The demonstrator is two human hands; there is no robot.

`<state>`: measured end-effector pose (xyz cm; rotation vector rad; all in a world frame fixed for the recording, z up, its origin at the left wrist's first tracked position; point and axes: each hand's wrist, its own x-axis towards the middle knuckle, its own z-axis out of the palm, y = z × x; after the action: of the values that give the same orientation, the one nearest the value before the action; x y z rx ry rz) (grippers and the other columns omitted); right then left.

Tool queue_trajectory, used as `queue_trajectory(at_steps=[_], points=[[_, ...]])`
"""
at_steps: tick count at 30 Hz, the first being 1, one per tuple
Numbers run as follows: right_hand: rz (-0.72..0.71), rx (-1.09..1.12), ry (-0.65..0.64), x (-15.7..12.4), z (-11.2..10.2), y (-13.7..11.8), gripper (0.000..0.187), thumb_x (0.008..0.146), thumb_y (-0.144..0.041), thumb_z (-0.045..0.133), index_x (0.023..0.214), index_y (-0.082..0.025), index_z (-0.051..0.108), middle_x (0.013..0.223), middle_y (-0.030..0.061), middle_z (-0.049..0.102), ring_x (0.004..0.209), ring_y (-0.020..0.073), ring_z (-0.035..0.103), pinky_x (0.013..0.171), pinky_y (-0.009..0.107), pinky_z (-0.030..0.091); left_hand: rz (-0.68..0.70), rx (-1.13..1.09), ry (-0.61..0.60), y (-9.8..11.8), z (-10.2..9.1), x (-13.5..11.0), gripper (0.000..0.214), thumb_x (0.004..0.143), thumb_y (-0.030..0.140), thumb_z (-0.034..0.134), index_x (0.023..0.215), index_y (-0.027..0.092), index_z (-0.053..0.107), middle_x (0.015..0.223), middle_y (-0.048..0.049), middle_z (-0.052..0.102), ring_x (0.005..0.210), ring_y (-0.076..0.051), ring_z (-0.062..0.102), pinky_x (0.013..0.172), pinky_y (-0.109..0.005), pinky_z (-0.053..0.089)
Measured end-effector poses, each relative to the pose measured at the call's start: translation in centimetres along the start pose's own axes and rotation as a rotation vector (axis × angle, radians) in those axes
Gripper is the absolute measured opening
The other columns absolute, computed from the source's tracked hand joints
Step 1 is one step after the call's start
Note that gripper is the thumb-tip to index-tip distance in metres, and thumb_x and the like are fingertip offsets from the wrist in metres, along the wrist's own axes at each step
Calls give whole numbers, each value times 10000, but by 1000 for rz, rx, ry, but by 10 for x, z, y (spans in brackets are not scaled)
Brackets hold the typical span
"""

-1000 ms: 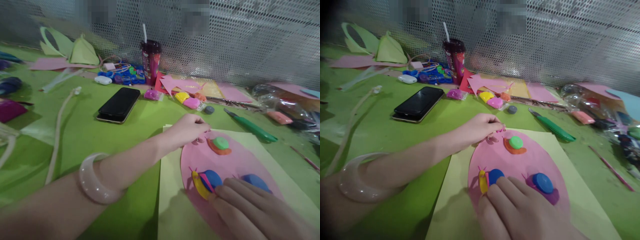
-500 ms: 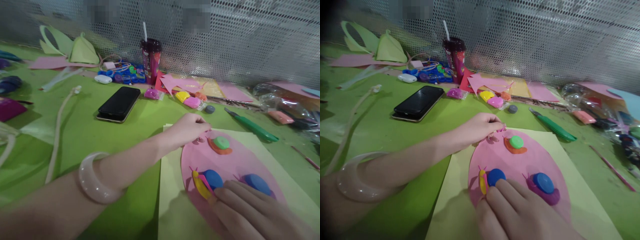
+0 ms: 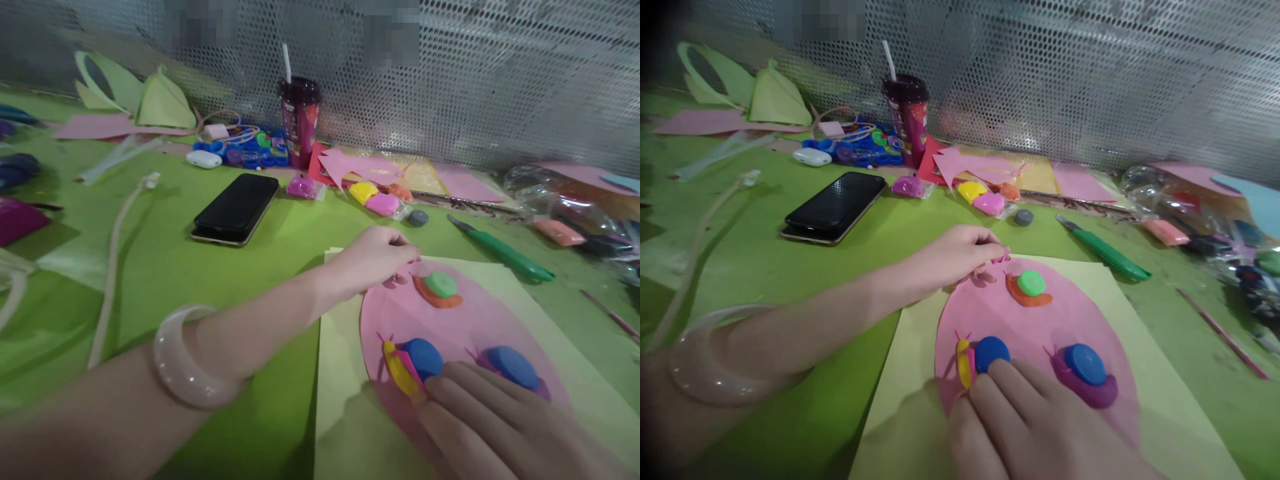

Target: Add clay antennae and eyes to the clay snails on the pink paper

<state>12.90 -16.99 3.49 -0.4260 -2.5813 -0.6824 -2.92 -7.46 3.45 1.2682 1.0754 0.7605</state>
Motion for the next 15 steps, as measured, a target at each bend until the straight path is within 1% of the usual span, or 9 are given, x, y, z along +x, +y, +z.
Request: queue_trajectory(at_steps=[3,6,8,12,15], points=[[5,4,7,-1,1,-1,139,830,-158,498,696,-195,506,646,-11,653,608,140,614,539,279,466,0,3,-5,0,0,0,109,818,200,511,713,170,513,509,54,475,442,-56,509,506,-170,451],[19,2,15,1,1,-2,168,839,-134,455,691,-196,506,624,-10,644,595,146,615,526,285,459,0,9,-5,0,-1,1,109,816,207,513,712,174,512,505,58,471,445,-60,513,512,-175,455],[12,12,-7,2,0,-2,198,852,-121,418,695,-200,509,604,-16,634,582,141,610,514,282,452,0,15,-8,0,-1,1,107,815,213,515,714,176,512,506,58,469,456,-65,524,508,-176,450],[14,22,-19,2,0,-2,175,851,-131,429,713,-199,512,623,-13,640,610,142,618,524,284,458,9,12,-11,-1,-1,0,110,817,214,508,714,174,511,506,61,460,439,-57,505,522,-181,456],[9,19,-19,2,-1,-1,175,848,-119,434,709,-199,503,613,-16,631,609,143,614,537,291,454,11,2,-10,-2,-1,0,109,817,217,513,716,174,512,508,52,467,468,-69,534,504,-174,443]])
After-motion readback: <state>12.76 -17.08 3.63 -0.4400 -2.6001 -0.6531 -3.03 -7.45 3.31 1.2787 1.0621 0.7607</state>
